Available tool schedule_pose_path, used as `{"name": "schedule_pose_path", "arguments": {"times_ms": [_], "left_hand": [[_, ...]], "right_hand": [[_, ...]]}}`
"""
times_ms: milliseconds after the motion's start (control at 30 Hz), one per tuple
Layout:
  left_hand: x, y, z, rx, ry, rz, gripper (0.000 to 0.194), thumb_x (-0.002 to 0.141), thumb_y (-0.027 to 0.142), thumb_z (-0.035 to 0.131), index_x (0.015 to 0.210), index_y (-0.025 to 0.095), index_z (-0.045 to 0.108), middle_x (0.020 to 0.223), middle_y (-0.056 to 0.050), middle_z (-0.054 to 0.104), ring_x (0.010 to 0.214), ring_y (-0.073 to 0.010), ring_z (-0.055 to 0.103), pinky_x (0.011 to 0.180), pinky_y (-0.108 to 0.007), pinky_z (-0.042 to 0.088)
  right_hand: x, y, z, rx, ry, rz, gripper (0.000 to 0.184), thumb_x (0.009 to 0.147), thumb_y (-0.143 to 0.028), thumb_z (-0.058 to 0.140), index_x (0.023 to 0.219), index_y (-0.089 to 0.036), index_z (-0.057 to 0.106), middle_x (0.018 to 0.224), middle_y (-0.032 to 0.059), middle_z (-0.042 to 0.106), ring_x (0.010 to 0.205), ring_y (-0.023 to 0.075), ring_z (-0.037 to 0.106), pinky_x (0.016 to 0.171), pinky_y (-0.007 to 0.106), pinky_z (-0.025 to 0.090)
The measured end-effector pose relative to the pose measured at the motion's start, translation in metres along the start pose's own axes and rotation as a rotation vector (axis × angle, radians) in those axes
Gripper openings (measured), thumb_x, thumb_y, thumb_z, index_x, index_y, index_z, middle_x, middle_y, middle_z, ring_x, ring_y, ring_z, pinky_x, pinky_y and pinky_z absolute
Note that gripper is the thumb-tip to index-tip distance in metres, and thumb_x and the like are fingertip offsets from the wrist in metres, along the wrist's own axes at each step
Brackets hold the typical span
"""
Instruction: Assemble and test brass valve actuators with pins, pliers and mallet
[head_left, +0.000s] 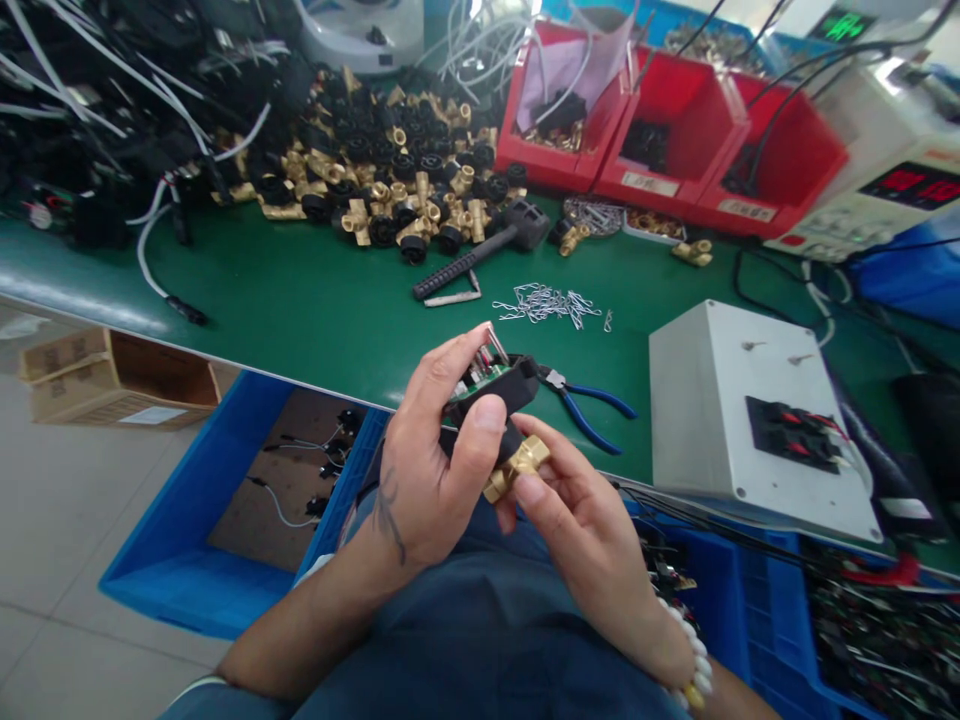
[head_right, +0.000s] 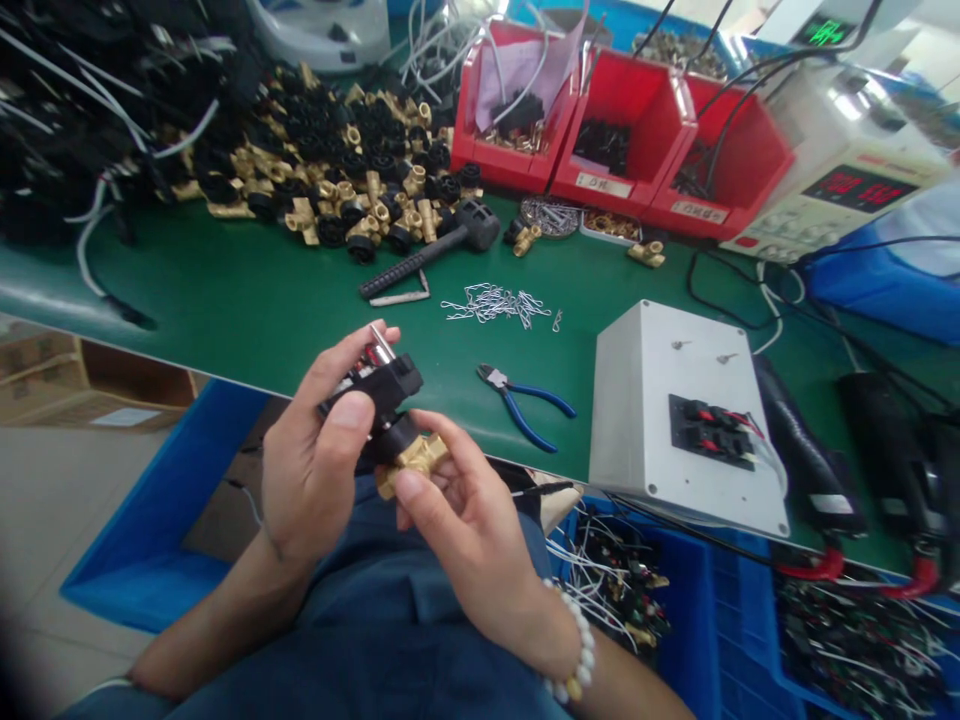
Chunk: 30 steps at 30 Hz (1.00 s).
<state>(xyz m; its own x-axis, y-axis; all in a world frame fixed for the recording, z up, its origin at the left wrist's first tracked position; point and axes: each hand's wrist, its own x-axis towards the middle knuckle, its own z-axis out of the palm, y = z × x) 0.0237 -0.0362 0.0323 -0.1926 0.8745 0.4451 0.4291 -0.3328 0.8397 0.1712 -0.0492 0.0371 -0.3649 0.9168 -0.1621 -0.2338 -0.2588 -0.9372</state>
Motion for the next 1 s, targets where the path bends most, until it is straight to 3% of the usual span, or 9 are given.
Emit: {"name": "schedule_pose_path", "arguments": {"times_ms": [233,367,467,533,667,800,867,1000], "left_hand": [[0.001,-0.001,-0.003,0.082,0.063,-0.007,0.042,0.106,0.04,0.041,0.139,0.02,0.057,0.137,-0.007,0.067,0.129,-0.0223,0.062,0.112,-0.038,0.05],[0.001,-0.004,-0.009,0.086,-0.023,0.017,0.051,0.104,0.047,0.043,0.15,0.025,0.045,0.15,-0.008,0.057,0.139,-0.0247,0.054,0.115,-0.04,0.047],[0.002,-0.006,-0.014,0.141,-0.108,0.076,0.072,0.095,0.055,0.059,0.156,0.026,0.033,0.158,-0.012,0.045,0.145,-0.0307,0.045,0.118,-0.047,0.043],[0.002,-0.006,-0.016,0.202,-0.177,0.107,0.082,0.088,0.054,0.07,0.156,0.026,0.032,0.155,-0.013,0.045,0.144,-0.0325,0.045,0.117,-0.049,0.045],[0.0,-0.005,-0.019,0.275,-0.211,0.097,0.093,0.081,0.044,0.08,0.157,0.026,0.03,0.144,-0.014,0.047,0.133,-0.0307,0.052,0.105,-0.043,0.056],[-0.001,-0.003,-0.018,0.272,-0.208,0.065,0.093,0.08,0.039,0.079,0.157,0.026,0.028,0.135,-0.012,0.05,0.118,-0.0263,0.06,0.093,-0.038,0.061],[-0.002,-0.002,-0.015,0.251,-0.172,0.045,0.089,0.078,0.035,0.079,0.154,0.025,0.033,0.131,-0.012,0.051,0.117,-0.0259,0.06,0.093,-0.038,0.061],[-0.006,0.003,-0.008,0.168,-0.11,0.028,0.085,0.073,0.034,0.079,0.147,0.021,0.039,0.121,-0.01,0.053,0.111,-0.0247,0.062,0.094,-0.041,0.062]], "right_hand": [[0.009,0.0,0.007,0.075,-0.036,0.014,0.035,0.095,-0.037,0.071,0.125,-0.022,0.06,0.076,-0.0042,0.063,0.063,0.0049,0.058,0.062,0.015,0.049],[0.015,-0.005,0.004,0.051,-0.051,0.031,0.037,0.094,-0.039,0.071,0.125,-0.022,0.061,0.08,-0.0027,0.065,0.064,0.0058,0.059,0.063,0.017,0.05],[0.02,-0.007,0.002,0.107,0.029,0.051,0.039,0.094,-0.046,0.069,0.123,-0.02,0.063,0.083,0.0001,0.067,0.068,0.0085,0.06,0.063,0.019,0.051],[0.023,-0.006,0.001,0.106,0.089,0.067,0.041,0.092,-0.049,0.07,0.121,-0.021,0.063,0.088,0.0022,0.07,0.068,0.0095,0.06,0.061,0.02,0.05],[0.021,-0.004,0.001,-0.001,0.141,0.068,0.046,0.09,-0.053,0.07,0.122,-0.021,0.061,0.087,0.0027,0.071,0.064,0.0103,0.057,0.057,0.02,0.049],[0.018,-0.002,-0.002,-0.057,0.135,0.051,0.045,0.091,-0.055,0.069,0.121,-0.023,0.061,0.086,0.0018,0.069,0.063,0.0113,0.056,0.058,0.023,0.05],[0.021,-0.002,-0.006,-0.131,0.132,-0.004,0.039,0.093,-0.056,0.065,0.117,-0.024,0.063,0.088,0.0016,0.068,0.065,0.0119,0.057,0.062,0.025,0.051],[0.036,-0.009,-0.015,-0.346,0.261,-0.311,0.042,0.098,-0.063,0.053,0.115,-0.027,0.068,0.101,0.0043,0.065,0.09,0.0165,0.061,0.079,0.028,0.052]]}}
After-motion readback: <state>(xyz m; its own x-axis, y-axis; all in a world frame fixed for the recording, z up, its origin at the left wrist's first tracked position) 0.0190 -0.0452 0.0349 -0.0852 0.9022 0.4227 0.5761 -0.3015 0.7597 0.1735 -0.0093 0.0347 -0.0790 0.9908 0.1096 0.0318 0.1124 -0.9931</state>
